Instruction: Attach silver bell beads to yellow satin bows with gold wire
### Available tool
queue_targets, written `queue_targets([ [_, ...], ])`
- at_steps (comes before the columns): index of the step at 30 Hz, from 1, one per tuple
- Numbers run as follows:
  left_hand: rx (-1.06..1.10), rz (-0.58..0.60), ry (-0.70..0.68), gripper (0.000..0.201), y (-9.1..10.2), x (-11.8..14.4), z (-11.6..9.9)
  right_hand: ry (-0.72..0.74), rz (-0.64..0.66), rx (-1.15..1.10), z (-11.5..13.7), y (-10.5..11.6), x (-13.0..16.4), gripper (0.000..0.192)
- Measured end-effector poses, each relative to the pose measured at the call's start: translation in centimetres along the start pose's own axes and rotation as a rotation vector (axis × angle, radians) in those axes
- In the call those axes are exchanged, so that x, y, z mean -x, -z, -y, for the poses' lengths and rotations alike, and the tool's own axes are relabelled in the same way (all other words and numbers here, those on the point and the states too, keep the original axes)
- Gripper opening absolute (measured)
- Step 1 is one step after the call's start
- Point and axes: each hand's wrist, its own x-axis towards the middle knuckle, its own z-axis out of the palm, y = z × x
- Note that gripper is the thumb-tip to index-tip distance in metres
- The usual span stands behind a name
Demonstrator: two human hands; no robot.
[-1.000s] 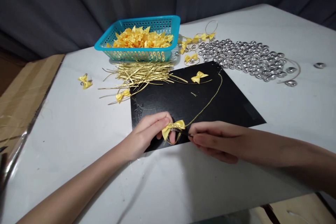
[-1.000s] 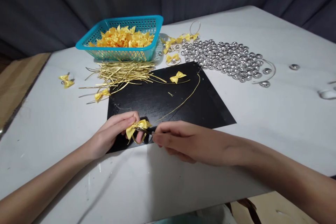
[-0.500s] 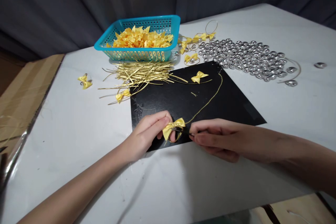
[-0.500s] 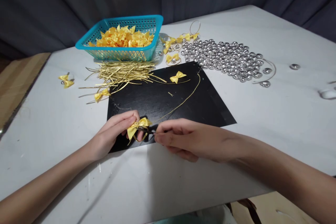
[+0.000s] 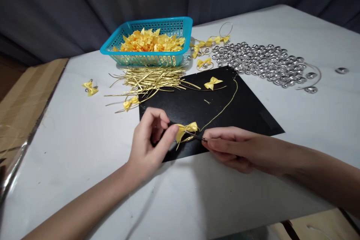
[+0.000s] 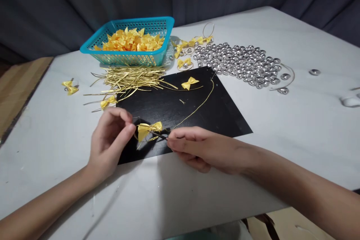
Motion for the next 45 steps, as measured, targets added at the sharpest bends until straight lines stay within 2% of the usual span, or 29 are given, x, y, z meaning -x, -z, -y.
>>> queue_targets([
  [3,-0.288,-0.030,-0.247,0.017,-0.1,0.4,0.1,0.012,-0.011,-0.014,-0.1,0.0,0.0,0.040],
  [5,-0.375,-0.035,-0.317,0.014,-0.1,0.5,0.1,0.012,-0.015,-0.025,-0.2,-0.1,0.0,0.041],
  [8,-0.382,-0.018,-0.370,0.007,-0.2,0.3,0.2,-0.002,-0.013,-0.036,0.0,0.1,0.0,0.041],
  [11,-0.378,0.009,-0.388,0.007,-0.1,0.2,0.3,-0.069,0.029,-0.005,0.5,0.7,0.4,0.042],
  [15,-0.405,0.019,-0.389,0.006,-0.1,0.2,0.6,-0.107,0.043,0.243,1.7,1.8,1.6,0.040],
  [17,-0.415,0.030,-0.383,0.005,-0.1,0.2,0.6,-0.056,-0.045,0.370,2.1,2.1,1.9,0.039],
  [20,-0.435,0.039,-0.379,0.005,-0.1,0.2,0.6,0.082,-0.326,0.483,2.3,1.7,1.2,0.041],
  [22,-0.444,0.039,-0.386,0.005,-0.2,0.2,0.6,0.122,-0.438,0.530,2.2,1.2,0.1,0.043],
  [26,-0.434,0.058,-0.399,0.004,-0.2,0.3,0.7,0.104,-0.405,0.612,2.1,0.7,-1.6,0.031],
  [28,-0.429,0.076,-0.400,0.005,-0.1,0.3,0.7,0.140,-0.405,0.647,2.2,0.8,-1.9,0.027],
  [39,-0.560,0.270,-0.388,0.009,-0.1,-0.1,0.6,0.269,-0.387,0.713,3.0,1.9,-1.1,0.032],
  [42,-0.636,0.295,-0.447,0.010,0.0,-0.1,0.4,0.262,-0.386,0.710,3.6,2.1,-0.7,0.037],
  [45,-0.705,0.302,-0.538,0.011,0.1,-0.1,0.3,0.182,-0.399,0.642,4.1,2.5,-0.2,0.034],
])
